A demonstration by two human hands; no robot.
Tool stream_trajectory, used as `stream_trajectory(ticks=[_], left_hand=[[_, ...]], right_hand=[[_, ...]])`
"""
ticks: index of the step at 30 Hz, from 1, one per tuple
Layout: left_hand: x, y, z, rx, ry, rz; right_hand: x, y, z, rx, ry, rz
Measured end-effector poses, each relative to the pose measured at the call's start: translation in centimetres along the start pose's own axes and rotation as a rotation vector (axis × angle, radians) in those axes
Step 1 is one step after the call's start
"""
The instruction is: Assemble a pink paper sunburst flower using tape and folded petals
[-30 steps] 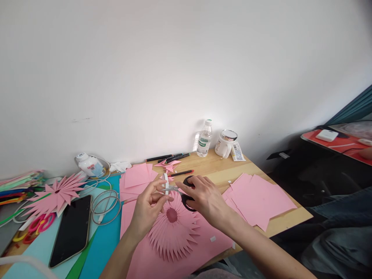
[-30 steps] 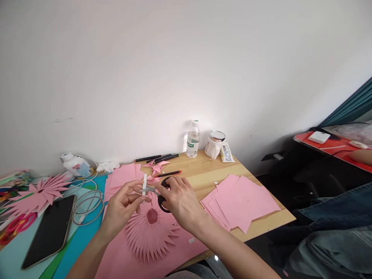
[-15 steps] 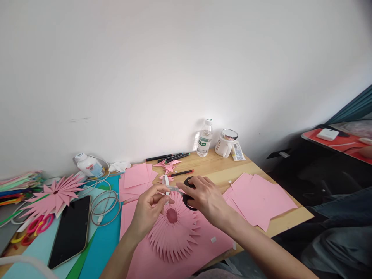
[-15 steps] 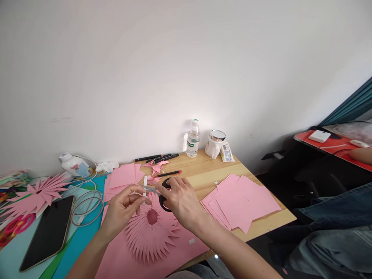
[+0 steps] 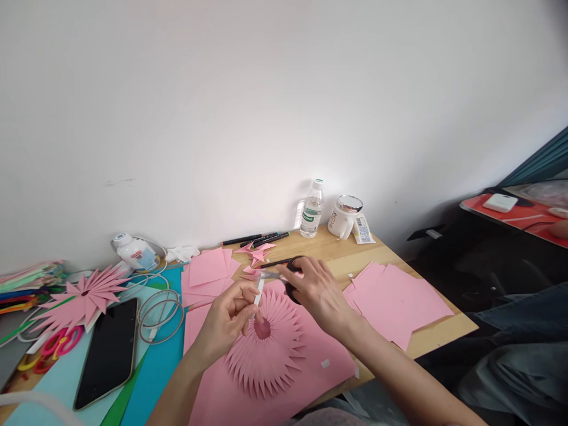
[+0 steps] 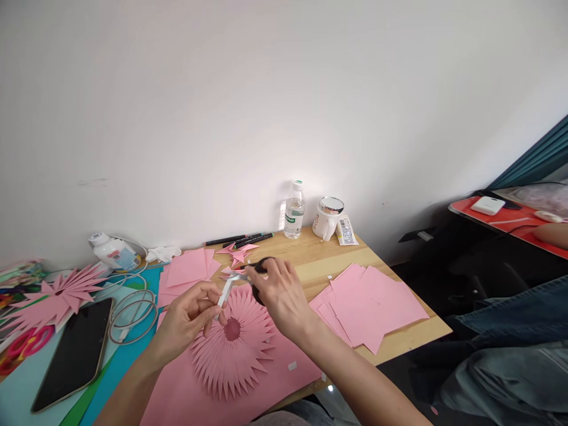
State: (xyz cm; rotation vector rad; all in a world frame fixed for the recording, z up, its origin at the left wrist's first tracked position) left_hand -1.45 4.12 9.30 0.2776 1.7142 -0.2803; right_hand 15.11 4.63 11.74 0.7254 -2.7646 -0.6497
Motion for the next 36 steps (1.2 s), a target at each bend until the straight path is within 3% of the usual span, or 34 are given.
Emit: stream_trajectory(ticks=[3, 6, 10, 14, 22, 36], left_hand=[[-0.2, 0.1, 0.0, -0.021, -0.071, 0.025], [-0.5, 0.2, -0.4, -0.108, -0.122, 0.046], [-0.4, 0.2, -0.7, -0.212, -0.089, 0.022], [-0.5, 0.0, -0.7, -0.275, -0.068, 0.045], [-1.0, -0.3, -1.1, -0.333, -0.044, 0.143], [-0.6, -0.5, -0.6, -0.249, 0.055, 0.099]], right_hand=[[-1.1, 0.2, -0.3, -0.012, 0.028, 0.107], [-1.0, 0.0, -0.1, 0.017, 0.290, 0.142], [-0.4, -0.3, 0.0, -0.047, 0.554, 0.182], [0.1, -0.2, 0.4, -0.045, 0.477, 0.146], [0.5, -0.7, 0.8, 0.110, 0.287, 0.084], [1.3, -0.9, 0.2, 0.100, 0.276, 0.057]])
Point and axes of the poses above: each hand's wrist, its own y-axis towards the middle knuckle, its own z-axis out of the palm, x = y × z, the point moved 6 cm from there along y, towards the middle knuckle, and after that the axes turned 1 degree about -z, right-handed, at the moved point
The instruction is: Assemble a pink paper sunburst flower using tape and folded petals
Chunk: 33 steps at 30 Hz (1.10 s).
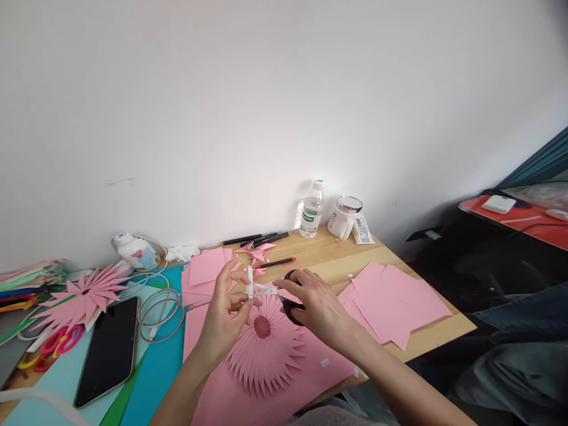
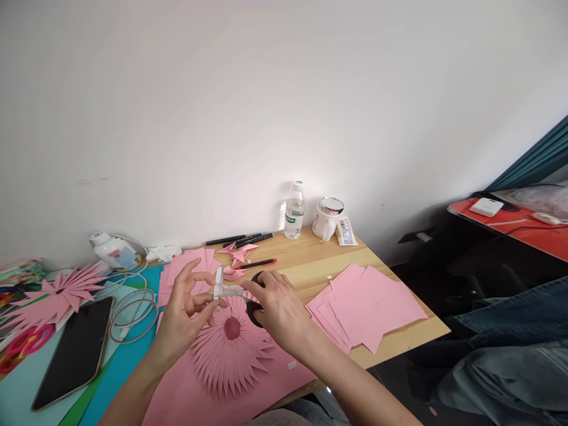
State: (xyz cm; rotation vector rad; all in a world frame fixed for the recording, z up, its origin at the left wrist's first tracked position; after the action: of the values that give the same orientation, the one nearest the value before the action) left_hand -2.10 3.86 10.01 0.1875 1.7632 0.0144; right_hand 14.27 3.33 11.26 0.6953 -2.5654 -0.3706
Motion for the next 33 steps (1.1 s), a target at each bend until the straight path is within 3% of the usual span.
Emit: stream_trajectory(ticks=[12, 20, 29, 33], left_hand=[[-0.6, -0.5, 0.4, 0.037, -0.076, -0.023], [-1.0, -0.7, 0.9, 0.080, -0.146, 0.005], [-0.8, -1.0, 0.9, 0.104, -0.097, -0.021], [-0.3, -1.5, 1.1, 0.233, -0.082, -0.086]], right_hand=[[0.5, 0.1, 0.6, -0.028, -0.169, -0.058], [0.4, 0.0, 0.2, -0.041, -0.112, -0.059], [-0.1, 0.1, 1.4, 0.075, -0.184, -0.043], [-1.1, 0.4, 1.9, 0.153, -0.210, -0.026]])
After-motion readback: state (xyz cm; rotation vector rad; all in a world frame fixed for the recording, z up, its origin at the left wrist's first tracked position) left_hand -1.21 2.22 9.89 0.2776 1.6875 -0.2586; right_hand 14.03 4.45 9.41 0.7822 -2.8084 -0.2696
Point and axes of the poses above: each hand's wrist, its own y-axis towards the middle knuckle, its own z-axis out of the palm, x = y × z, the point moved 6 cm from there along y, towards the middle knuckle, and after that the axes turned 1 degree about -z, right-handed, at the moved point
